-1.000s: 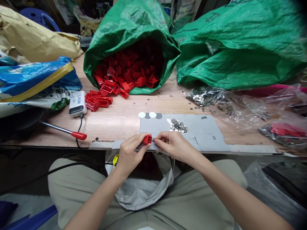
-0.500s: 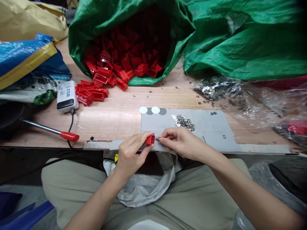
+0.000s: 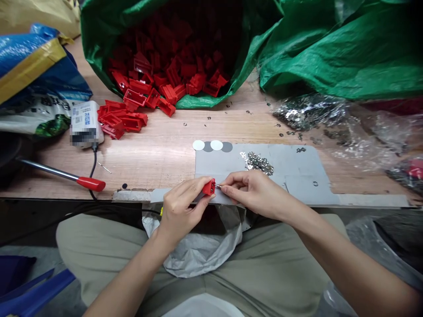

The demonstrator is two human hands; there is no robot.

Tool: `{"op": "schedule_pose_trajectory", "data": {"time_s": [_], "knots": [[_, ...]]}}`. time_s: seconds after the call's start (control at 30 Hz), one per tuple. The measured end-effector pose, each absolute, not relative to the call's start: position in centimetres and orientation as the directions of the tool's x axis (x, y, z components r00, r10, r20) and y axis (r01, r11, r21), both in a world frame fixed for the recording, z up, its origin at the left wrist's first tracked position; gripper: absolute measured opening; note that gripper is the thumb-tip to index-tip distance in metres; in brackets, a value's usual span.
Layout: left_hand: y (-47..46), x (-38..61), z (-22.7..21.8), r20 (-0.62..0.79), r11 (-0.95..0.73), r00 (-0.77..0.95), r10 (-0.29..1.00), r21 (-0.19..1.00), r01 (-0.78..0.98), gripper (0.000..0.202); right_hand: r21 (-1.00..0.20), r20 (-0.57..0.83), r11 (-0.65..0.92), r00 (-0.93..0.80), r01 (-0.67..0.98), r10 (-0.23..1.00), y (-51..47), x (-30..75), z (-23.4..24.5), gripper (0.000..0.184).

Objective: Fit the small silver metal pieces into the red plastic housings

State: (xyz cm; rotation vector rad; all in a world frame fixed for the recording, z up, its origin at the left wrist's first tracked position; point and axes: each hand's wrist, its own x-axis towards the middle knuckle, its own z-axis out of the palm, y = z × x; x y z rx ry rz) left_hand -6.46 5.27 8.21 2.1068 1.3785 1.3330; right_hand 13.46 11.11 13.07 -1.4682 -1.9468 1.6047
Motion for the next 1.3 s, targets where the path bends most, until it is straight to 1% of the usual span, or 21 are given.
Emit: {"op": "schedule_pose_trajectory", "data": {"time_s": [0.1,0.33,0.5,0.57,0.7,0.77,1.07,1.3], "knots": [[5.3,-6.5,8.3,0.540,-0.500,0.114,0.834,0.651,0.571,0.034,-0.818,-0.390,-0.064,-0.469,0.572,0.792,11.1,13.2,13.3,0.022],[5.2,-6.5,8.2,0.521,-0.499,0.144,0.841,0.647,0.577,0.034,-0.731,-0.353,0.055,-0.446,0.680,0.823,11.0,12.4,14.4,0.018],[5.3,-6.5,8.2,0.532,-0.503,0.141,0.835,0.635,0.586,0.032,-0.668,-0.286,0.157,-0.445,0.728,0.849,10.5,12.1,14.3,0.017],[5.3,-6.5,8.2,0.533,-0.501,0.139,0.835,0.631,0.592,0.031,-0.689,-0.274,0.146,-0.441,0.710,0.855,10.4,12.3,13.9,0.016],[5.1,-6.5,8.1,0.525,-0.487,0.123,0.842,0.642,0.592,0.031,-0.810,-0.340,-0.002,-0.467,0.586,0.816,10.4,12.9,13.2,0.018],[5.1,-6.4,8.0,0.533,-0.494,0.122,0.837,0.640,0.589,0.030,-0.831,-0.359,-0.043,-0.477,0.554,0.802,10.6,13.1,13.0,0.018],[5.1,-6.4,8.0,0.521,-0.486,0.119,0.845,0.656,0.578,0.029,-0.817,-0.310,0.047,-0.507,0.575,0.804,10.9,13.3,12.9,0.022],[5.1,-6.5,7.9,0.520,-0.486,0.126,0.845,0.647,0.587,0.033,-0.754,-0.272,0.168,-0.535,0.635,0.800,11.4,12.9,13.5,0.018]]}}
